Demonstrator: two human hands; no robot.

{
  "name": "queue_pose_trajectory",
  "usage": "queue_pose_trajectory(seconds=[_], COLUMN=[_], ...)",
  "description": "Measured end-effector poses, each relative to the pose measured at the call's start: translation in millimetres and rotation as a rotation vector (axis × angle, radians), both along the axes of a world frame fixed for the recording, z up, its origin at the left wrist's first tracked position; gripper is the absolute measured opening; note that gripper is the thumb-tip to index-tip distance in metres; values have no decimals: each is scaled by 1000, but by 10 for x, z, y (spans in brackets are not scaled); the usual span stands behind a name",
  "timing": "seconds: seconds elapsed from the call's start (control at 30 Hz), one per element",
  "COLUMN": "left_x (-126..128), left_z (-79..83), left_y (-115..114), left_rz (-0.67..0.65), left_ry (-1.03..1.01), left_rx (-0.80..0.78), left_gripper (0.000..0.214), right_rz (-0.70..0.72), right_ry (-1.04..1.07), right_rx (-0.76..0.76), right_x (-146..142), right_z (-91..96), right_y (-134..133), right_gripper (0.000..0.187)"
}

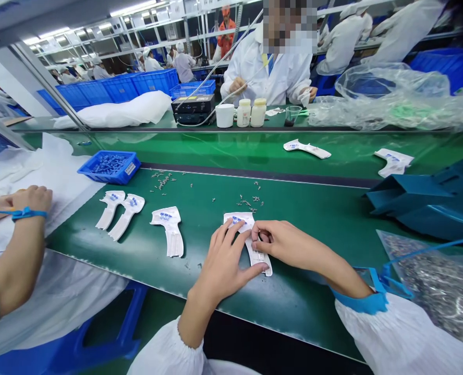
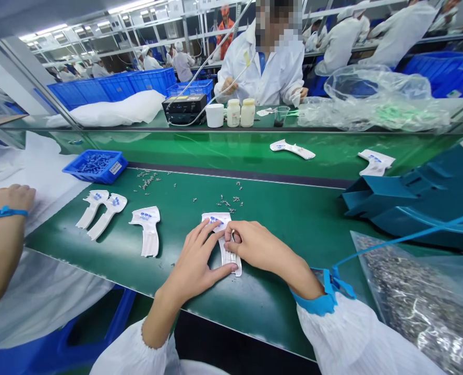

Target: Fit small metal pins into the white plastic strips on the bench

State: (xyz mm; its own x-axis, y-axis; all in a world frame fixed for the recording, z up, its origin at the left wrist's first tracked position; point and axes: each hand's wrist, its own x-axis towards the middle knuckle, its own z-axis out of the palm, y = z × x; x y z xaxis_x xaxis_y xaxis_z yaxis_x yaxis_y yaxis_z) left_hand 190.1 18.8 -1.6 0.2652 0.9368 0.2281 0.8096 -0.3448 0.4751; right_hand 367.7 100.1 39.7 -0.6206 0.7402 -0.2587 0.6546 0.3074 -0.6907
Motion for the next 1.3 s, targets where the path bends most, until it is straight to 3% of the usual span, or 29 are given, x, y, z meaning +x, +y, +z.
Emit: queue_pose_trajectory(seconds=[0.43, 0.53, 0.6, 0.7, 0.77, 0.93, 1.13, 1.23, 1.3], left_x=[-1, 3, 0, -10, -16, -11, -11, -19, -23], left_z=[17, 21, 16, 2, -5, -6, -14, -11, -8], left_y=[3, 4, 3, 2, 4, 9, 2, -3, -5], left_rz=[-5, -5, -4, -1, -2, -3, -8, -2, 22], left_ry=[-2, 12, 15, 8, 3, -5, -1, -23, -74], left_rx=[2, -10, -6, 15, 19, 20, 2, 1, 54], left_gripper=[64, 65, 65, 62, 61, 61, 62, 61, 50], right_rz=[-39, 8, -21, -195, -236, -207, -294, -337, -291], right_ry=[39, 99, 138, 95, 26, -73, -62, 136, 300], right_rx=[-106, -121, -33, 305, 490, 624, 508, 273, 78], right_x=[19, 74, 129, 190, 194, 144, 194, 192, 149], right_z=[-130, -150, -188, -317, -426, -555, -451, -369, -303], right_y=[61, 125, 207, 358, 439, 518, 502, 434, 357], right_gripper=[14, 15, 19, 26, 31, 28, 25, 24, 28])
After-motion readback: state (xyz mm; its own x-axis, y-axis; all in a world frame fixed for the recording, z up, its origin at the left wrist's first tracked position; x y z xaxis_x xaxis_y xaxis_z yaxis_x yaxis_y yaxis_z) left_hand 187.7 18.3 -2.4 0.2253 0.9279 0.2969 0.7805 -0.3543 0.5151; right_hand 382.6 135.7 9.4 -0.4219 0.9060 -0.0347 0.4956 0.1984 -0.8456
